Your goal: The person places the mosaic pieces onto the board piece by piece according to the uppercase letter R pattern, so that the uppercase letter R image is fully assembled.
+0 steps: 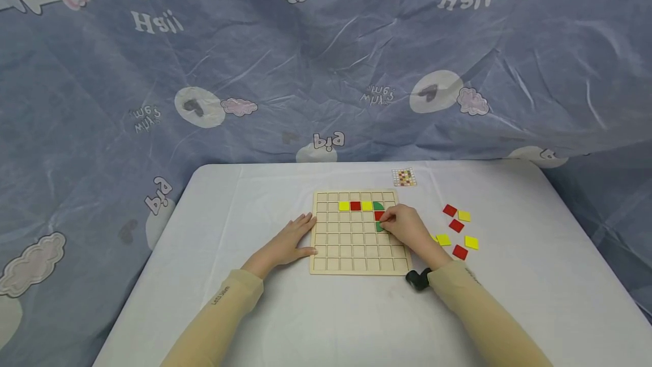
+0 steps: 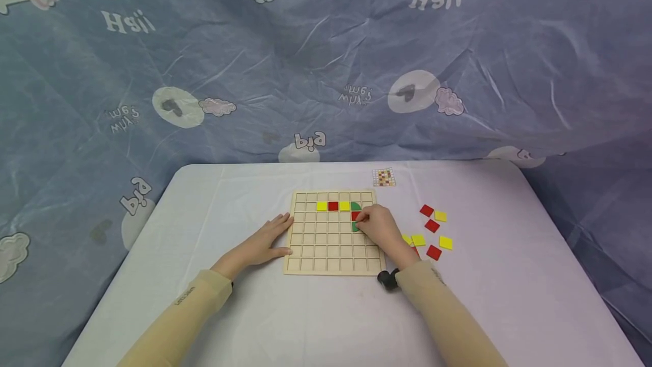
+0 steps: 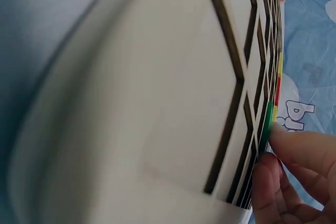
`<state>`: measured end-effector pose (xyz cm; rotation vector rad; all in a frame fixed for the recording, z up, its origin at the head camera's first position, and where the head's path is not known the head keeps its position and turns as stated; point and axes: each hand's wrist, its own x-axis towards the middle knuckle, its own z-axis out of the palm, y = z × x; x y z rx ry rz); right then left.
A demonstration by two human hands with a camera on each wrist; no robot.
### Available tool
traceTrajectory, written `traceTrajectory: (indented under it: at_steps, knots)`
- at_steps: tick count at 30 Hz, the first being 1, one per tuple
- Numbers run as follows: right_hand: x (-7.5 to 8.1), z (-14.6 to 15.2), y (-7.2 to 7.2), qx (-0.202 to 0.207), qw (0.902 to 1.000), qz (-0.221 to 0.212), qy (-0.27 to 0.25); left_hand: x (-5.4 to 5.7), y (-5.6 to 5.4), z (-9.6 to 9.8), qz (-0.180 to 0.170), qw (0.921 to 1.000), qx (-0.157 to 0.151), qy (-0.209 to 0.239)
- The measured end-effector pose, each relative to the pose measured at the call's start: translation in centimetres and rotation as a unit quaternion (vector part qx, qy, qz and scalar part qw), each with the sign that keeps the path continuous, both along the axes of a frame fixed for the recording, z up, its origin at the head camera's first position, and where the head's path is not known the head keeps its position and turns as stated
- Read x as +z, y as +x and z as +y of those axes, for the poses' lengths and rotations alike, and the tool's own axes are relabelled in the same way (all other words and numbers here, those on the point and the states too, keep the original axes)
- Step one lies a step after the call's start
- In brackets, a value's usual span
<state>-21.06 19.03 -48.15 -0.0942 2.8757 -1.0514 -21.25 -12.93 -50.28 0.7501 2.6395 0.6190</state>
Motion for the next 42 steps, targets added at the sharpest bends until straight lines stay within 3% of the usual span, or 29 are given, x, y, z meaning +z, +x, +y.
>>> traceTrajectory:
  at_steps: [8, 16, 21, 28, 36, 42]
  knots:
    - [0.3, 0.6, 0.1, -0.007, 0.9998, -0.009, -0.015, 0.1, -0.1, 0.2, 0.0, 1.0, 0.001, -0.004]
    - [1.6, 4.9, 0.1, -0.042, 0.9971, -0.033, -0.054, 0.1, -0.3, 0.2, 0.004, 1.0, 0.001, -0.006]
    - [1.7, 7.9, 0.9, -0.047, 0.9976, -0.042, -0.028, 0.1, -0.2, 0.1, 0.003, 1.0, 0.001, -0.007]
    - [0.7, 10.5, 2.4, -0.013, 0.998, -0.061, -0.01, 0.2, 0.0, 0.1, 0.0, 1.0, 0.003, -0.004]
    - [0.5, 12.0, 3.6, -0.002, 0.9953, -0.095, 0.015, 0.1, 0.0, 0.2, 0.002, 1.0, 0.003, -0.002]
    - [0.3, 12.2, 4.0, 0.005, 0.9952, -0.092, 0.034, 0.0, 0.0, 0.1, 0.004, 1.0, 0.003, -0.004]
